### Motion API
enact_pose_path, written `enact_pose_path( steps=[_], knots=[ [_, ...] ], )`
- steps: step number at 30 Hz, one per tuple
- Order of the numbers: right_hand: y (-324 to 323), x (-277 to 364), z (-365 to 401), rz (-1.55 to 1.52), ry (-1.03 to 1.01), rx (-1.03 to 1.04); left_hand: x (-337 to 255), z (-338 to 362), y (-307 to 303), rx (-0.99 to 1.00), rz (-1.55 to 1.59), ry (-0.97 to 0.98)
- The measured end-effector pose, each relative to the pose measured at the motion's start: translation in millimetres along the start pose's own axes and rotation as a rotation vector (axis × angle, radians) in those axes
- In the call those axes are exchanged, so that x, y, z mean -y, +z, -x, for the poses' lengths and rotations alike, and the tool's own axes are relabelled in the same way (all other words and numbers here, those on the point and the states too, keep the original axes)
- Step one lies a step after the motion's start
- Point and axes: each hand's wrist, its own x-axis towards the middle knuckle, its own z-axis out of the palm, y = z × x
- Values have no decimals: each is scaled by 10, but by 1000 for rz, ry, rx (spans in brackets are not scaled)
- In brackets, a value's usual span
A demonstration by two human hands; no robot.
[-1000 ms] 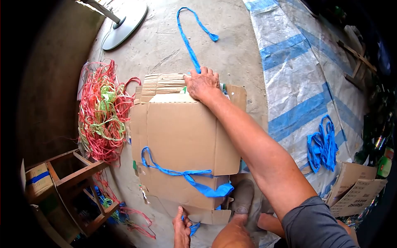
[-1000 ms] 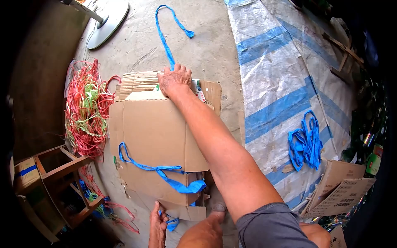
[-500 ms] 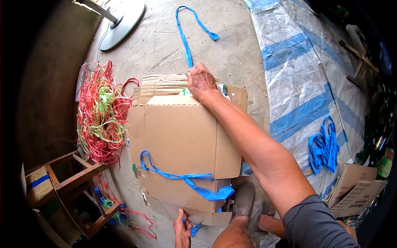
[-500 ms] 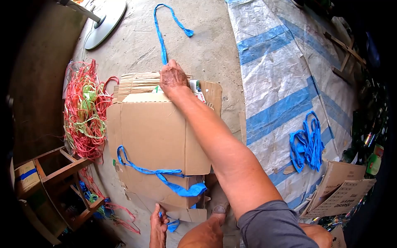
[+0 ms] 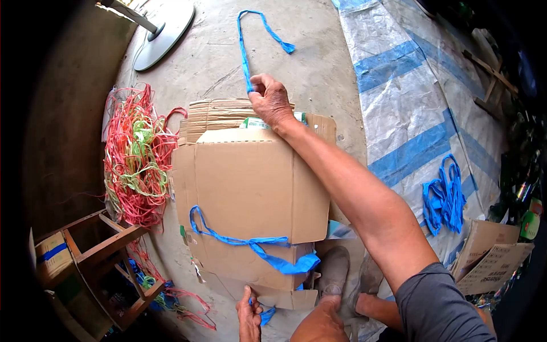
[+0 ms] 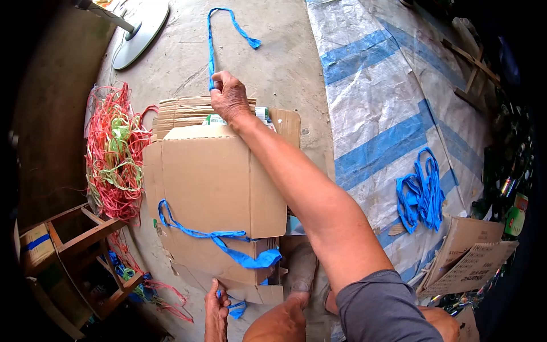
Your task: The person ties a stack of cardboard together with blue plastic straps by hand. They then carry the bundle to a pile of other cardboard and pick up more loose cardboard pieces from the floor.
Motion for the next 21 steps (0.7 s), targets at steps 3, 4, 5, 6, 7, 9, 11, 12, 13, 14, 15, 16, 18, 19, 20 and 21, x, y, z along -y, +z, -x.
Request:
enact_pose_path(
  steps=[3, 4, 5, 6, 7, 9, 11, 12, 13, 14, 15, 16, 18, 19, 20, 21],
  knots=[
    [17, 55, 13, -18, -4, -17, 48, -119, -50, 6, 23, 6],
    [22, 53, 13, -11, -44, -9, 68, -159, -67, 5, 33, 9],
    [23, 48, 11, -3, -85, 0, 88, -189, -80, 5, 44, 10],
    [12, 73, 10, 1, -88, 23, 97, -195, -90, 19, 49, 9],
    [-8, 99, 5, 6, -89, 43, 94, -197, -103, 34, 50, 9],
    [-46, 171, -15, -1, -92, 80, 84, -194, -86, 33, 56, 12],
    [-93, 257, -1, -26, -89, 112, 78, -175, -57, -4, 62, 18],
    [-101, 268, 6, -26, -84, 117, 62, -153, -45, -4, 56, 17],
    [-106, 281, 4, -25, -80, 122, 44, -122, -28, -4, 51, 15],
    [-109, 293, -1, -26, -76, 128, 38, -103, -21, -5, 46, 14],
    [-114, 301, -4, -11, -98, 128, 42, -107, -28, 7, 50, 16],
    [-120, 310, -4, 4, -119, 128, 47, -129, -41, 19, 54, 18],
    [-144, 351, 11, -3, -119, 136, 64, -196, -90, 35, 54, 17],
    [-162, 387, 8, -24, -98, 144, 74, -237, -117, 40, 52, 14],
    [-188, 428, -5, -45, -79, 151, 85, -260, -126, 48, 50, 12],
    [-217, 460, -6, -42, -99, 166, 79, -229, -108, 34, 41, 15]
  ],
)
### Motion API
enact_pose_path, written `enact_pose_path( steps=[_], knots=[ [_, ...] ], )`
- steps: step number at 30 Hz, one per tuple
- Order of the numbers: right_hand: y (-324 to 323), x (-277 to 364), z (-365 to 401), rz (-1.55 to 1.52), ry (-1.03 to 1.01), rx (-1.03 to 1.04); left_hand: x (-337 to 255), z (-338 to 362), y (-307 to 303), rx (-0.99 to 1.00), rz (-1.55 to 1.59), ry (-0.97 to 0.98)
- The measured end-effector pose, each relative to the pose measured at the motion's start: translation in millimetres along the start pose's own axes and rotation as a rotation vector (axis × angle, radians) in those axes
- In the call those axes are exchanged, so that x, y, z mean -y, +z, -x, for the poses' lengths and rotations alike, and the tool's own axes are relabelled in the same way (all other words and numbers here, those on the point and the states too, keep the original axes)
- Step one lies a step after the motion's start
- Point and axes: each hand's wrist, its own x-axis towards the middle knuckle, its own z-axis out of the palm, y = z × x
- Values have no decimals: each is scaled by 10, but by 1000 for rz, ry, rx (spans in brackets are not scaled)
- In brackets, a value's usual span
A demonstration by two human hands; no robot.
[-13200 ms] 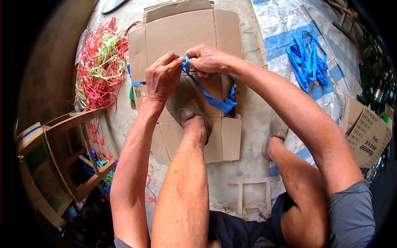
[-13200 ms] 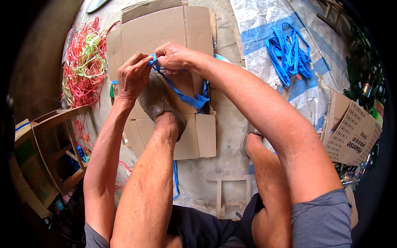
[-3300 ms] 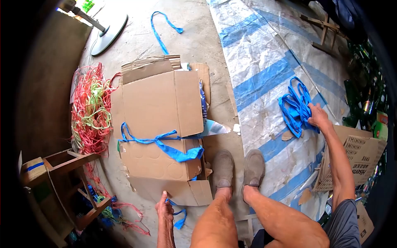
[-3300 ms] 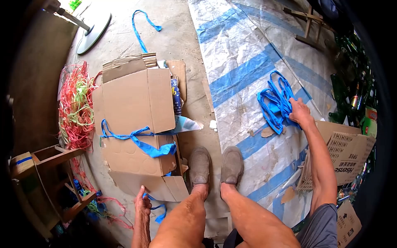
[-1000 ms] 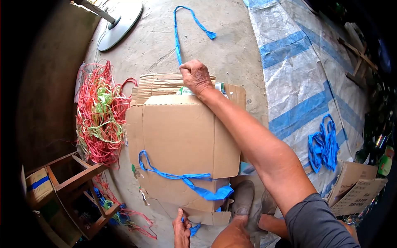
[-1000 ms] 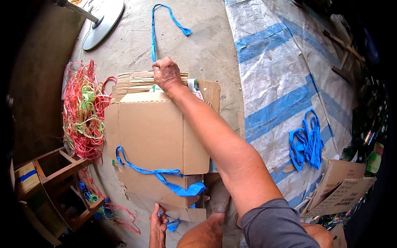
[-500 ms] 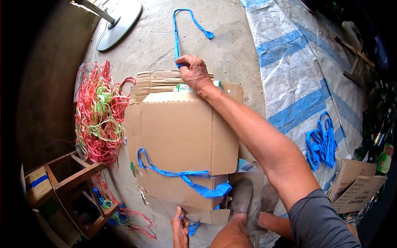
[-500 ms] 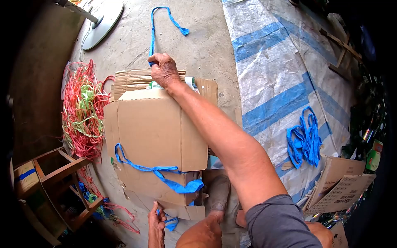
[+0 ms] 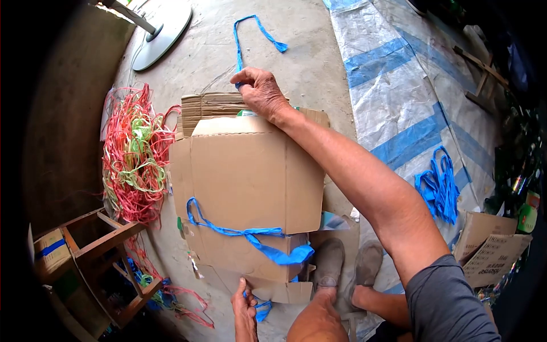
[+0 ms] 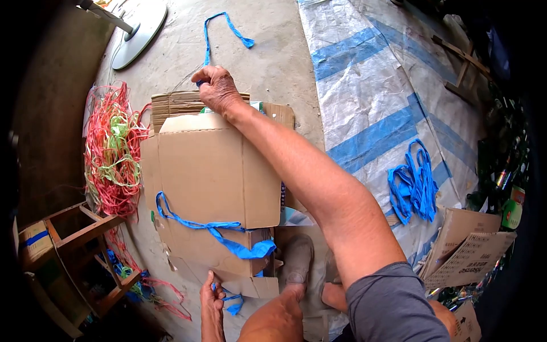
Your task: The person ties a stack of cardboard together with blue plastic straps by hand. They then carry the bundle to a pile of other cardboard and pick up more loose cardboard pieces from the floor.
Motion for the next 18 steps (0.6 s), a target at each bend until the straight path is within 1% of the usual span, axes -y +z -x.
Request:
enact_pose_path(
  steps=[2, 6, 9, 12, 18],
  knots=[
    [-54, 78, 13, 8, -41, 30, -25, 79, 52, -27, -16, 9],
    [-192, 253, 86, -113, 50, 15, -7, 24, 12, -30, -18, 33],
    [-299, 400, 135, -121, 108, 59, -7, -18, -18, -53, -13, 54],
    [-400, 503, 194, -89, 117, 74, -42, 18, -45, -84, -28, 87],
    [-998, 548, 513, -19, 165, 20, -134, 34, -113, -126, -77, 220]
  ],
)
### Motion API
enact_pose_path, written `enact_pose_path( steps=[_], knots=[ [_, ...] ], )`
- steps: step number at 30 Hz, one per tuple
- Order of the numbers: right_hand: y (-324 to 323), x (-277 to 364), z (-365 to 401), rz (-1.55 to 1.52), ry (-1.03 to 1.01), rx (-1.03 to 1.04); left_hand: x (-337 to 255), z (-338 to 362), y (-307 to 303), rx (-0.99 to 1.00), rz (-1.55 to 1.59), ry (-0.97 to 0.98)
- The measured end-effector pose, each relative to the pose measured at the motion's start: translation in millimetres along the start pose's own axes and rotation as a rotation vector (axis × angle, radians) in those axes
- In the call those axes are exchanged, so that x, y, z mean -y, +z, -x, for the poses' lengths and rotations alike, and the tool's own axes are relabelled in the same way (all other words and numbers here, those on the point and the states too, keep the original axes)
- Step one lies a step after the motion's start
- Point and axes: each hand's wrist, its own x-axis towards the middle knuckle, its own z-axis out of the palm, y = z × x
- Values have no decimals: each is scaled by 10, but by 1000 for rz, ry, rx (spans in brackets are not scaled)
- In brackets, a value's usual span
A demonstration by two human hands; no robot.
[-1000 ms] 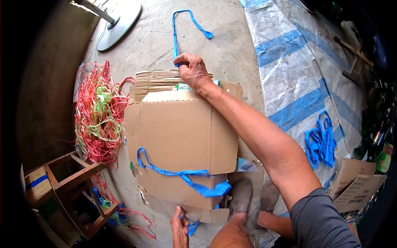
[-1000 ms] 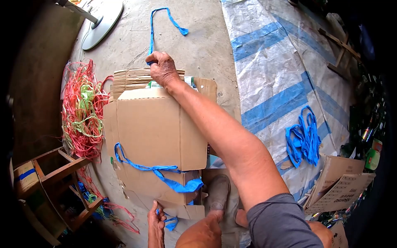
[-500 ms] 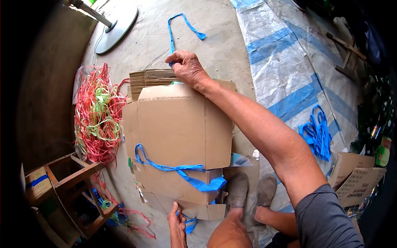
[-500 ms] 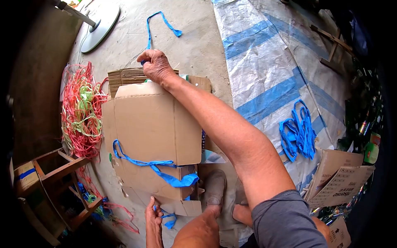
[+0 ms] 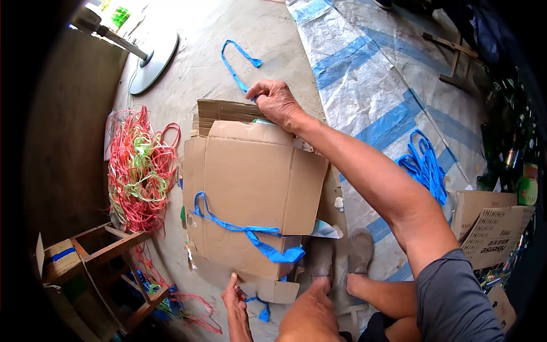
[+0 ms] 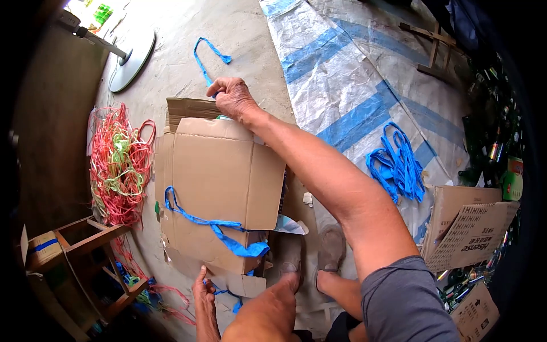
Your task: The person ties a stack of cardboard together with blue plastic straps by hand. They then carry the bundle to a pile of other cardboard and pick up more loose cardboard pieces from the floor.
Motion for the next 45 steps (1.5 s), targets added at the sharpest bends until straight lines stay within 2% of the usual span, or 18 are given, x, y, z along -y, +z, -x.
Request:
enact_pose_path(
  steps=[6, 8, 19, 22, 26, 29, 34, 39, 42, 45],
  knots=[
    [-752, -55, 621, 34, 93, -65, -315, 133, 1, -50, -71, 94],
    [-971, -46, 828, 4, 152, -81, -338, 41, -7, -52, -82, 191],
    [-1559, 174, 1852, 20, 167, -123, -620, -26, -149, -118, -48, 452],
    [-1719, 119, 2190, -26, 205, -193, -789, -71, -132, -50, -41, 501],
    [-1957, -42, 2647, -98, 248, -329, -1003, 84, 64, 60, -73, 567],
    [-2153, -212, 2974, -263, 269, -438, -1144, 14, 226, 163, -59, 648],
    [-2175, -200, 3251, -464, 230, -595, -1510, 74, 506, 196, -74, 689],
    [-2273, -368, 3388, -447, 243, -586, -1645, 25, 642, 208, -244, 762],
    [-2328, -323, 3358, -411, 278, -573, -1658, 343, 907, 236, -257, 859],
    [-2377, -348, 3358, -390, 282, -520, -1629, 648, 1100, 190, -470, 898]
  ],
)
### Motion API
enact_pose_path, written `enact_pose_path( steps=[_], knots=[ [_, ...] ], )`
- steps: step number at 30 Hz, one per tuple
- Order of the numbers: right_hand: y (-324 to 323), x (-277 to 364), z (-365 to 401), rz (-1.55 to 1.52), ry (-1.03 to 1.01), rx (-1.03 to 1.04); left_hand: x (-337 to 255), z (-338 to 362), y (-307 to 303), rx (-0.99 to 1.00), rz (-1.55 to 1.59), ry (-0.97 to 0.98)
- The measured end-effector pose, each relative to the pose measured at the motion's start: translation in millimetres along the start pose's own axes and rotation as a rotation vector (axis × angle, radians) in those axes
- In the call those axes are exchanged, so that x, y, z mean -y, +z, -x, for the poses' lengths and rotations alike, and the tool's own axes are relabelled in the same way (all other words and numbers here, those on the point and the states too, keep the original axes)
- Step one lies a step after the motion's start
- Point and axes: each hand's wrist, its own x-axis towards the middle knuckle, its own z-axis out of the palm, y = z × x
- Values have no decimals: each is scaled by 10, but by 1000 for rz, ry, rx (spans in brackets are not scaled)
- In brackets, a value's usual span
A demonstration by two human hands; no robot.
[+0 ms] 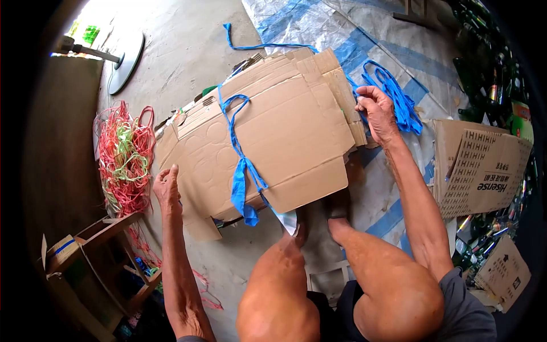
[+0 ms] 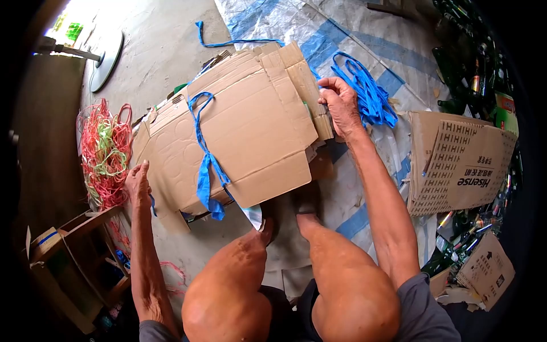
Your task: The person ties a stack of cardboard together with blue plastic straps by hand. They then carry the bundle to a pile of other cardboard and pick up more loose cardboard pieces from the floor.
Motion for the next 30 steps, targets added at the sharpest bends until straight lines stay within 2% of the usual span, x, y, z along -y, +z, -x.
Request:
enact_pose_path(
  steps=[2, 6, 11, 13, 15, 17, 21, 24, 30],
  knots=[
    [-30, 52, -4, 60, 8, 1, -146, 90, 196, 61, -147, 18],
    [-134, 194, -17, 205, -31, 18, -170, 206, 644, 52, -306, 246],
    [-262, 71, -38, 753, -229, 97, -85, 167, 828, 93, -428, 335],
    [-243, -30, 32, 841, -65, 142, -76, 201, 825, 108, -398, 335],
    [-206, -172, 81, 765, -47, 235, -74, 212, 815, 157, -370, 279],
    [-152, -315, 123, 686, -50, 173, -25, 148, 809, 171, -377, 232],
    [-82, -466, 89, 730, -153, 146, 76, 108, 851, 177, -305, 231],
    [7, -488, 82, 629, -103, 200, 64, 141, 858, 195, -300, 208],
    [79, -455, 71, 515, -137, 167, 13, 179, 859, 192, -305, 205]
  ],
)
